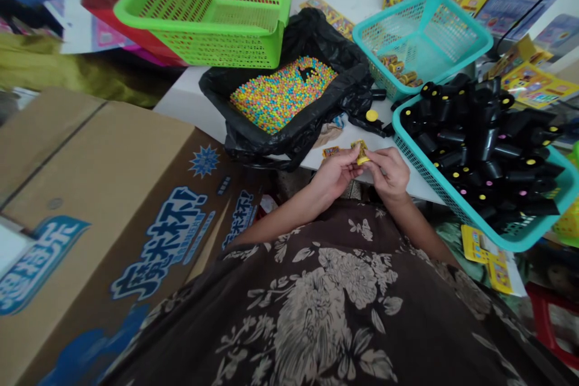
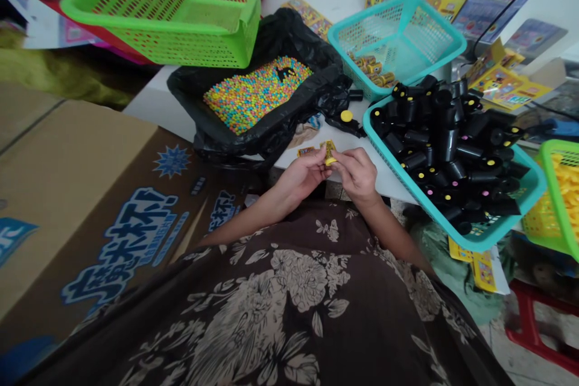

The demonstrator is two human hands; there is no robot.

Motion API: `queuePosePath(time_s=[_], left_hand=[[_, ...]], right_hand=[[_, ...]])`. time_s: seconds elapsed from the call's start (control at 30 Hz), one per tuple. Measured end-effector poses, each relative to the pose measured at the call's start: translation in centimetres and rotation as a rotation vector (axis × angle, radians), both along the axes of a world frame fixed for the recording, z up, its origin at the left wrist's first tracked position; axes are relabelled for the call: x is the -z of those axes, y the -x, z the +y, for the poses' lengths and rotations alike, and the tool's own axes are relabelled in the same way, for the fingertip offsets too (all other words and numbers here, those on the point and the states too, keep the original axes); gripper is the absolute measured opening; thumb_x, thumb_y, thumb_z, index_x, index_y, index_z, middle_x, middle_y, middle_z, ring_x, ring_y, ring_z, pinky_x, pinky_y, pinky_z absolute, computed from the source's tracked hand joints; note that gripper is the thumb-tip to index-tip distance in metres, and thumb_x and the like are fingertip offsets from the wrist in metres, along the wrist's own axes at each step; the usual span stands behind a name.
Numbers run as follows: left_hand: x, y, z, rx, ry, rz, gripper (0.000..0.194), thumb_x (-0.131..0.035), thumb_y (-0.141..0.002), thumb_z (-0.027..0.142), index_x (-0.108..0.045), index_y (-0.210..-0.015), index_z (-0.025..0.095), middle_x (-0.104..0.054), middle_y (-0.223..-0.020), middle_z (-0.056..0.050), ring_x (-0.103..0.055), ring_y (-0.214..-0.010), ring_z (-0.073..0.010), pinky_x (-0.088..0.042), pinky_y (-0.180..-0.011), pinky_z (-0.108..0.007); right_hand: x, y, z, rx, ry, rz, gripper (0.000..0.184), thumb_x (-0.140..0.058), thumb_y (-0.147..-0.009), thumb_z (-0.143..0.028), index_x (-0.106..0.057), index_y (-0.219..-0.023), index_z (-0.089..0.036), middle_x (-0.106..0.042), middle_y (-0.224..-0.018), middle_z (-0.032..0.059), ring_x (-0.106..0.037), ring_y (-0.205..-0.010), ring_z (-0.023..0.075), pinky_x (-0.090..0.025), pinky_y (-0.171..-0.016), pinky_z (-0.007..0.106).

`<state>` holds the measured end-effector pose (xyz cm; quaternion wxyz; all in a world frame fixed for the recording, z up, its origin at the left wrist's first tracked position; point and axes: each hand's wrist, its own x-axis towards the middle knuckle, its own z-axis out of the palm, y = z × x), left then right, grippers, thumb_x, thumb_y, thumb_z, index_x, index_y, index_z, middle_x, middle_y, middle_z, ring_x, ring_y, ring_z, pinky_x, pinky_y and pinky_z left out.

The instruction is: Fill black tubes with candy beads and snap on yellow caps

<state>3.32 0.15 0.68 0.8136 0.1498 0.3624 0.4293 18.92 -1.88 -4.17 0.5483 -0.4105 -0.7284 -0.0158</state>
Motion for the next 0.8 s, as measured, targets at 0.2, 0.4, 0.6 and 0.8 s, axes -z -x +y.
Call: queuePosePath(time_s=[0.2,0.4,0.6,0.8], left_hand=[[0.29,-0.62,-0.32,0.024,0.04,0.001,0.02,-0.079,-0.091,0.022,-0.071,-0.075,0.014,-0.069,-0.068,0.0,-0.058,-0.058,-0.0066,-0.045,-0.06,-0.019],[0.66,-0.68,-0.31,0.035,-0.017,0.003,0.025,-0.085,-0.087,0.029,-0.07,-0.074,0.014,-0.068,-0.067,0.0,-0.057,-0.056,-0.0069,-0.042,-0.056,-0.02],[0.34,-0.32,-0.22,0.041,-0.037,0.009,0.026,-0.086,-0.087,0.032,-0.07,-0.076,0.015,-0.067,-0.067,0.001,-0.059,-0.058,-0.0073,-0.042,-0.057,-0.02],[0.51,-0.28,-0.33,0.046,-0.044,0.017,0.022,-0.086,-0.085,0.023,-0.07,-0.074,0.014,-0.068,-0.068,0.0,-0.06,-0.06,-0.0074,-0.044,-0.061,-0.021]], right_hand=[[0.48,0.09,-0.15,0.025,0.008,0.028,0.015,-0.066,-0.103,-0.033,-0.079,-0.107,-0.026,-0.068,-0.08,0.0027,-0.063,-0.071,0.0184,-0.055,-0.063,0.034],[0.27,0.23,-0.15,0.004,-0.04,0.021,0.014,-0.067,-0.102,-0.026,-0.074,-0.113,-0.025,-0.07,-0.085,0.0034,-0.066,-0.074,0.019,-0.056,-0.066,0.034],[-0.05,0.08,-0.18,-0.017,0.012,-0.021,0.022,-0.066,-0.103,-0.029,-0.075,-0.123,-0.027,-0.072,-0.094,0.005,-0.069,-0.081,0.019,-0.06,-0.07,0.034],[0.37,-0.11,-0.14,0.021,0.031,-0.056,0.016,-0.062,-0.105,-0.028,-0.078,-0.104,-0.027,-0.068,-0.084,0.0032,-0.065,-0.073,0.0172,-0.055,-0.063,0.031]])
